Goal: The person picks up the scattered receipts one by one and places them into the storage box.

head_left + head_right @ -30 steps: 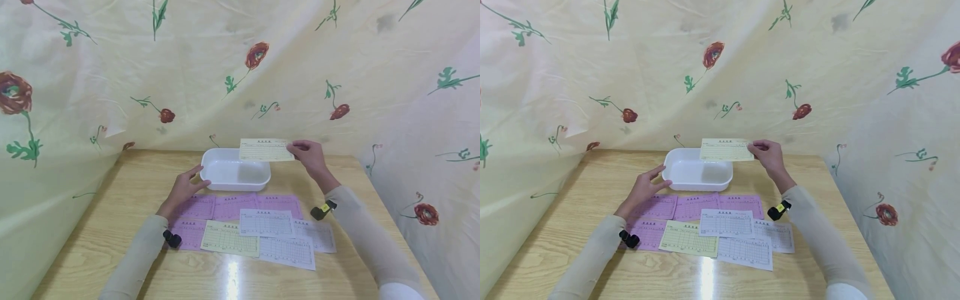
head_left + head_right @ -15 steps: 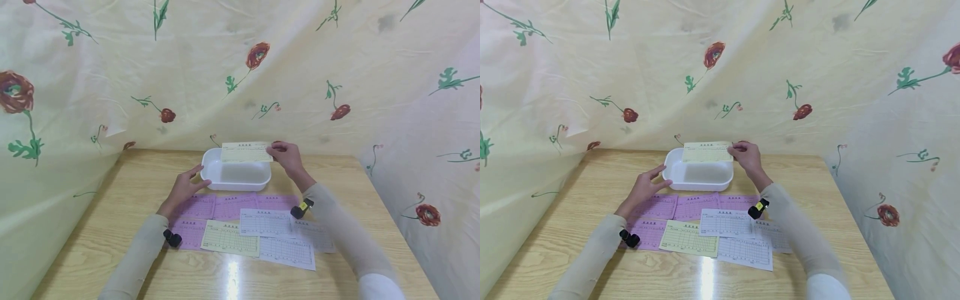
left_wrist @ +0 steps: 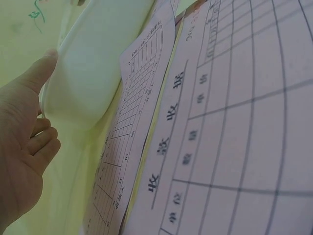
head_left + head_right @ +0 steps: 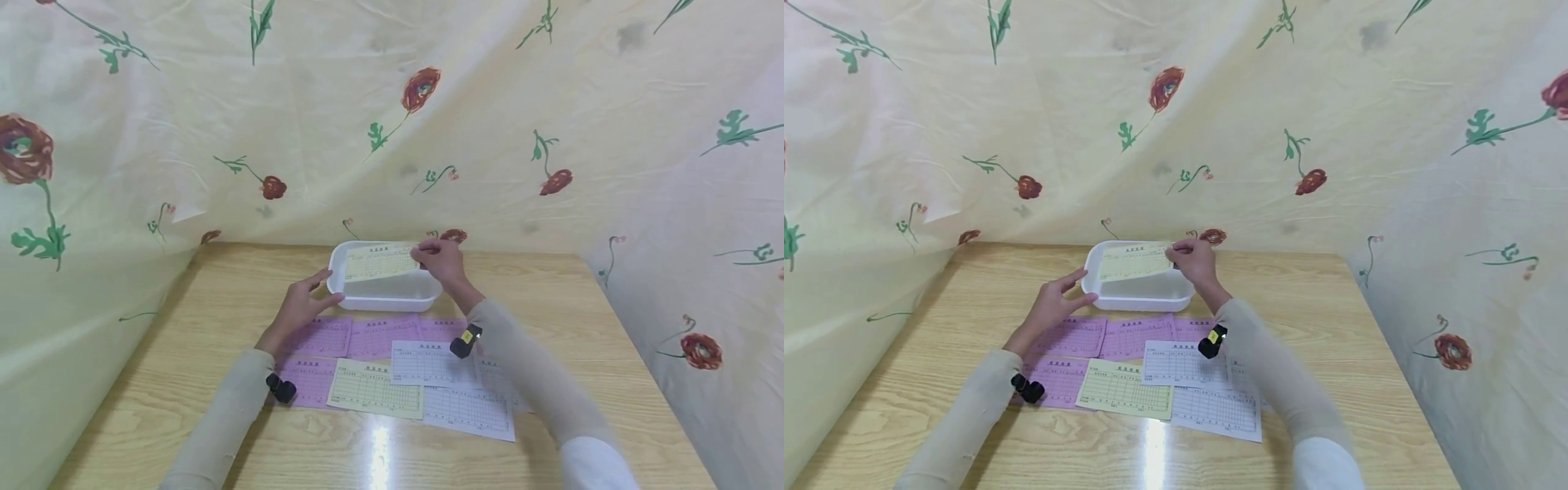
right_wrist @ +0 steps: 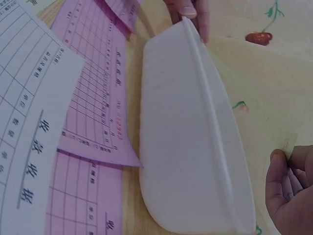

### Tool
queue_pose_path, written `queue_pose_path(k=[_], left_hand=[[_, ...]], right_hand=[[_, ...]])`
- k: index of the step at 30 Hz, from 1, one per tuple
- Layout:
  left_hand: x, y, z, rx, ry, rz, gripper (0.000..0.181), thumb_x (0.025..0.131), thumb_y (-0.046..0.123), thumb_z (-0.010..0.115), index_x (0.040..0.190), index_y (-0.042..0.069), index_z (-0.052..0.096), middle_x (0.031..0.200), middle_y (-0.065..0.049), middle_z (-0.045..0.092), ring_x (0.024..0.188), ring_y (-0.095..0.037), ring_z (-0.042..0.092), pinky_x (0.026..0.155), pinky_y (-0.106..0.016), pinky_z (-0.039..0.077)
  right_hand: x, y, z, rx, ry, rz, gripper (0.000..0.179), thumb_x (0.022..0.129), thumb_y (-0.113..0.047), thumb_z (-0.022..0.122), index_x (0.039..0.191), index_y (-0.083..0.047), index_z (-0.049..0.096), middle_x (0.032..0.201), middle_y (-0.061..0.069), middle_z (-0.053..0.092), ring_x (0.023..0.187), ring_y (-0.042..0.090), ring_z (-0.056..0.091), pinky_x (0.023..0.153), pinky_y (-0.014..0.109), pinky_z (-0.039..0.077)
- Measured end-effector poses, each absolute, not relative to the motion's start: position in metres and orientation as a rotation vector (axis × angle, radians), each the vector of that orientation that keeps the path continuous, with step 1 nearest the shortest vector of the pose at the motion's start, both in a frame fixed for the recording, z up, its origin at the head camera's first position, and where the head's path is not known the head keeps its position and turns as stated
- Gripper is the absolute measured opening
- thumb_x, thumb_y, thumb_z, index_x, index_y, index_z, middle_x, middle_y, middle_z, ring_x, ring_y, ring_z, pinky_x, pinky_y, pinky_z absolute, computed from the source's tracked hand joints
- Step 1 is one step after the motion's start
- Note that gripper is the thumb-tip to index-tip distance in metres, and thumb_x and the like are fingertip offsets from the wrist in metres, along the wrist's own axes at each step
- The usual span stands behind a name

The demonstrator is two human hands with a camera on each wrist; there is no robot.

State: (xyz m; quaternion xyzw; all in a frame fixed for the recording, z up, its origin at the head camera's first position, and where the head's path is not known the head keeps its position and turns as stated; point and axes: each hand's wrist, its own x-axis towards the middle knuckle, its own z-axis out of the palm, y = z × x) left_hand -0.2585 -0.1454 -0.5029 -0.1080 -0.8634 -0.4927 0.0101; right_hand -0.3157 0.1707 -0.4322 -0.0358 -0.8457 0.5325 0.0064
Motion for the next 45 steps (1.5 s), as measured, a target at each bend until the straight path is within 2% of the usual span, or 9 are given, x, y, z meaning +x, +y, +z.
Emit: queue_pose_path(k=[13,25,34,41,45], left_hand=[[-0.260,-0.147,-0.505,-0.354,-2.682,-1.537,0.088,0.082,0.057,0.079,0.150,0.010,0.050,0.159,-0.005,0.044,0.142,-0.041,0.045,0.116,-0.053,0.042],[-0.259,-0.146,-0.503,-0.343,-2.687,-1.560,0.087,0.083,0.056,0.080,0.151,0.010,0.050,0.160,-0.005,0.042,0.144,-0.039,0.043,0.118,-0.052,0.040],[-0.258,-0.144,-0.500,-0.345,-2.689,-1.553,0.083,0.085,0.050,0.081,0.150,0.009,0.050,0.160,-0.006,0.041,0.144,-0.039,0.042,0.118,-0.054,0.039],[-0.258,-0.145,-0.501,-0.359,-2.667,-1.581,0.082,0.086,0.049,0.081,0.150,0.008,0.050,0.160,-0.007,0.042,0.144,-0.040,0.043,0.117,-0.053,0.042],[-0.258,-0.145,-0.500,-0.369,-2.660,-1.583,0.083,0.086,0.049,0.080,0.150,0.007,0.050,0.160,-0.007,0.041,0.144,-0.040,0.043,0.116,-0.053,0.042]], right_hand=[[-0.316,0.153,-0.448,-0.039,-2.640,1.694,0.022,0.090,-0.009,0.077,0.108,0.003,0.074,0.100,0.020,0.076,0.076,0.020,0.074,0.070,0.026,0.064],[-0.317,0.145,-0.453,0.015,-2.739,1.619,0.020,0.091,-0.007,0.075,0.107,0.005,0.073,0.100,0.023,0.075,0.071,0.023,0.075,0.079,0.046,0.065],[-0.318,0.156,-0.444,0.036,-2.818,1.524,0.024,0.094,-0.017,0.075,0.110,0.001,0.073,0.100,0.018,0.077,0.075,0.019,0.075,0.080,0.040,0.065],[-0.313,0.176,-0.422,0.108,-2.785,1.551,0.027,0.095,-0.020,0.074,0.114,0.000,0.073,0.101,0.017,0.077,0.079,0.019,0.076,0.086,0.046,0.063],[-0.304,0.189,-0.405,0.190,-2.732,1.571,0.027,0.095,-0.018,0.075,0.113,0.002,0.073,0.101,0.019,0.076,0.078,0.020,0.076,0.079,0.039,0.065]])
